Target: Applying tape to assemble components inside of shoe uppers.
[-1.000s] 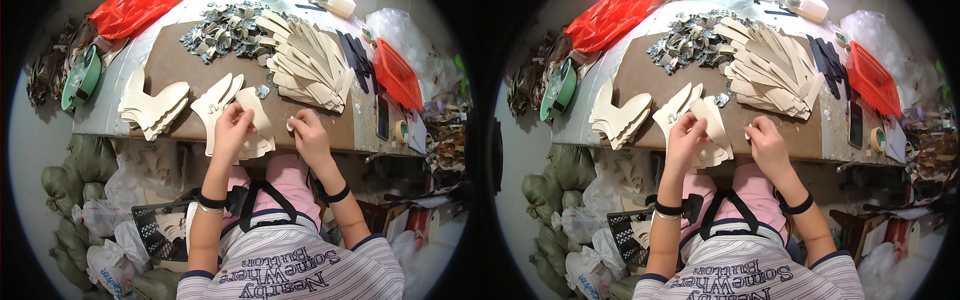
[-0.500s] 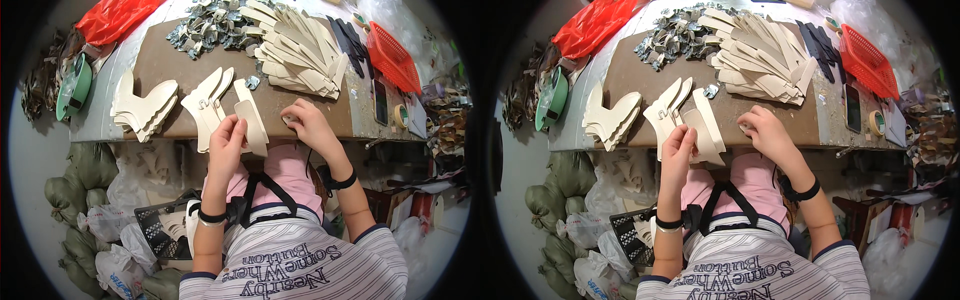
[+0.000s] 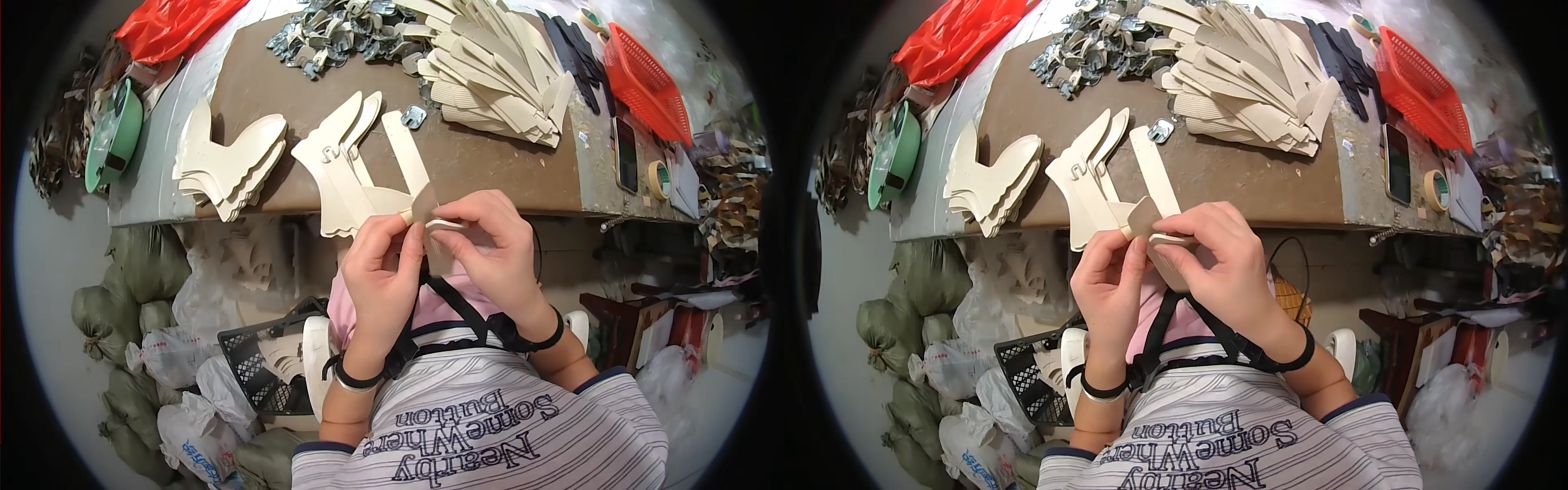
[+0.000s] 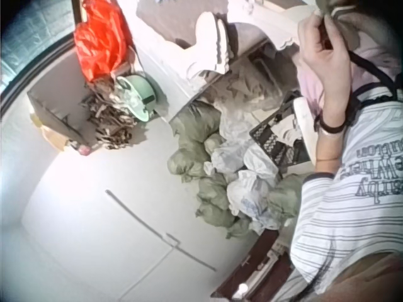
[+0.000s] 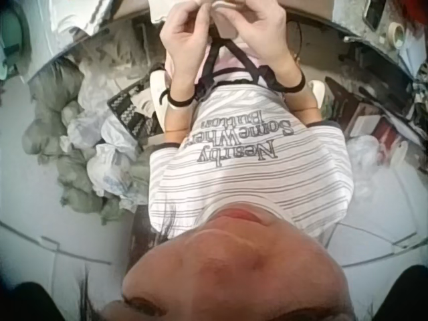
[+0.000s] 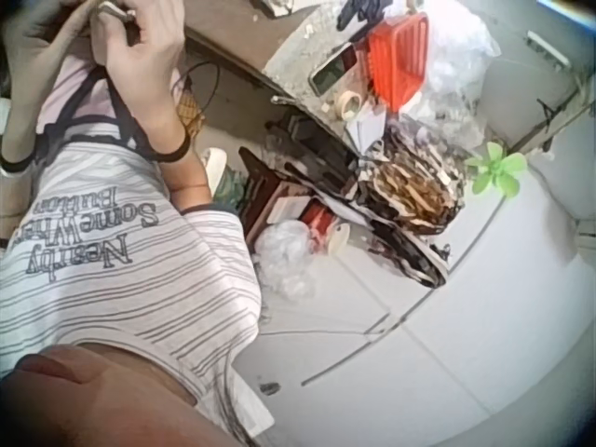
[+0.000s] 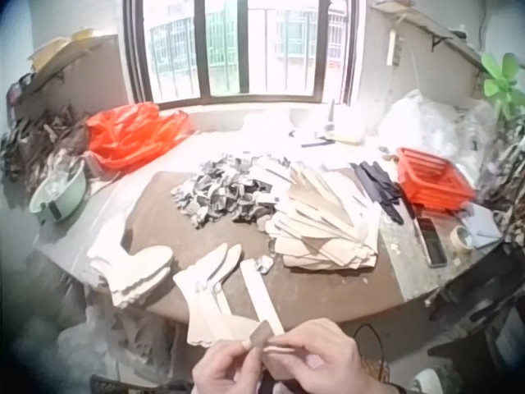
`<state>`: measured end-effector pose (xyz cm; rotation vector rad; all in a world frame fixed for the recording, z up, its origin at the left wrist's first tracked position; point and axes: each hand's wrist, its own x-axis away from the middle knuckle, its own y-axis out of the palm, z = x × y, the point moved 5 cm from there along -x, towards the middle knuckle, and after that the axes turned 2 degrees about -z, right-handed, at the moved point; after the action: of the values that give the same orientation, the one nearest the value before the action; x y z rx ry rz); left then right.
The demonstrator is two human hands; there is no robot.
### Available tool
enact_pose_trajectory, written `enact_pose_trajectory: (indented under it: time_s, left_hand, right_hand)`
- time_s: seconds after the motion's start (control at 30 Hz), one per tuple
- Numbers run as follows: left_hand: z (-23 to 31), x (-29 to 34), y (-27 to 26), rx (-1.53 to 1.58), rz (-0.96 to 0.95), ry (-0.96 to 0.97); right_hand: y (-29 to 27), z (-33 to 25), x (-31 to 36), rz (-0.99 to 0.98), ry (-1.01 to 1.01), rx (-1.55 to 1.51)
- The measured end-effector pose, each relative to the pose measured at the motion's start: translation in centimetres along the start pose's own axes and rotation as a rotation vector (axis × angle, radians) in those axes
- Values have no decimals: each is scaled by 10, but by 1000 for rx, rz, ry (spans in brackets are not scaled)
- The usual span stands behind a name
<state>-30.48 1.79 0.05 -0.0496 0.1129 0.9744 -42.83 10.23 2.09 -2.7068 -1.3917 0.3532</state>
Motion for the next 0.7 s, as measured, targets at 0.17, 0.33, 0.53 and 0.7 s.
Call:
enact_pose_trajectory:
  time_s: [0.17, 0.33, 0.53, 0.7]
  left_hand:
    - [0, 4, -12, -114, 21, 54]
    - [6, 12, -10, 16, -28, 8]
    - [7, 14, -5, 322, -66, -161]
    - [6, 18, -5, 205, -103, -127]
  right_hand:
    - [1, -2, 10, -20, -19, -114]
    - [-2, 9, 14, -103, 51, -362]
    - [0, 23, 14, -116, 192, -670]
    - [1, 23, 13, -112, 165, -689]
